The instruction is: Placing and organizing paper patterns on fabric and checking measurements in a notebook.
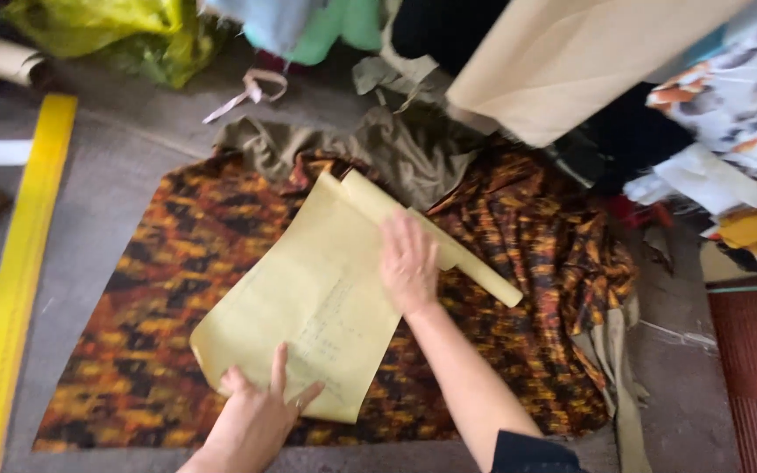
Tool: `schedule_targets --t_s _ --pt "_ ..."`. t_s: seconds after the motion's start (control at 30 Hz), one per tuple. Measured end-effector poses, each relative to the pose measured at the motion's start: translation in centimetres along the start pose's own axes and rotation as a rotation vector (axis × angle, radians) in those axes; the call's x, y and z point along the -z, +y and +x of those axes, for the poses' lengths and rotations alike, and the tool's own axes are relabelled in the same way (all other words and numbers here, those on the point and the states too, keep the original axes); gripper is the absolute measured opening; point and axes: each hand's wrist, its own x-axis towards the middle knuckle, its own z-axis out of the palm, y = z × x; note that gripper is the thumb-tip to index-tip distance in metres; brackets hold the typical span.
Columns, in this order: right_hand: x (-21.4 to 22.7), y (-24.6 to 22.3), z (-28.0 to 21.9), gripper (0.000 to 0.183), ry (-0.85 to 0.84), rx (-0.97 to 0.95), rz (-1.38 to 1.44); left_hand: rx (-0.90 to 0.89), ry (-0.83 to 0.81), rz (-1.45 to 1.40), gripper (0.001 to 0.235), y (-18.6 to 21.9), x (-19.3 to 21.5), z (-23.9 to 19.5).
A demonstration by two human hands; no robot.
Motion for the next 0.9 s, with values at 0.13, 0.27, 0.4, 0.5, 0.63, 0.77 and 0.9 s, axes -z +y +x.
schedule_targets --t_s 0.13,0.27,0.4,0.5,0.63,0.77,0.9 --pt "-2.0 3.4 2.2 0.071 0.06 0.016 -0.188 -0.038 0.145 0.136 0.064 -0.5 0.5 -1.0" --pt "-0.1 3.0 3.4 0.077 -0.051 0.038 -0.148 -0.023 0.2 0.017 0.058 -1.0 -0.6 -1.3" --pt "3.9 2.1 3.5 0.072 -0.231 -0.147 0.154 -0.028 0.131 -0.347 0.078 -4.4 0.5 -4.3" --pt "6.9 0.9 1.8 0.06 -0.371 -0.451 0.552 0.049 0.264 -0.455 0.073 -7.6 -1.1 -6.4" --pt "10.9 -2.4 -2.4 0.057 -0.522 -0.916 1.127 0.036 0.681 -0.404 0.059 -12.0 -8.5 -6.9" --pt "11.5 -3.9 -6.0 0.06 -0.564 -1.052 1.255 -0.01 0.817 -0.416 0.055 -13.8 -11.9 -7.3" --pt "11.2 -4.4 -8.0 0.059 -0.599 -1.007 0.831 0.038 0.549 -0.493 0.057 -13.9 -11.2 -7.5"
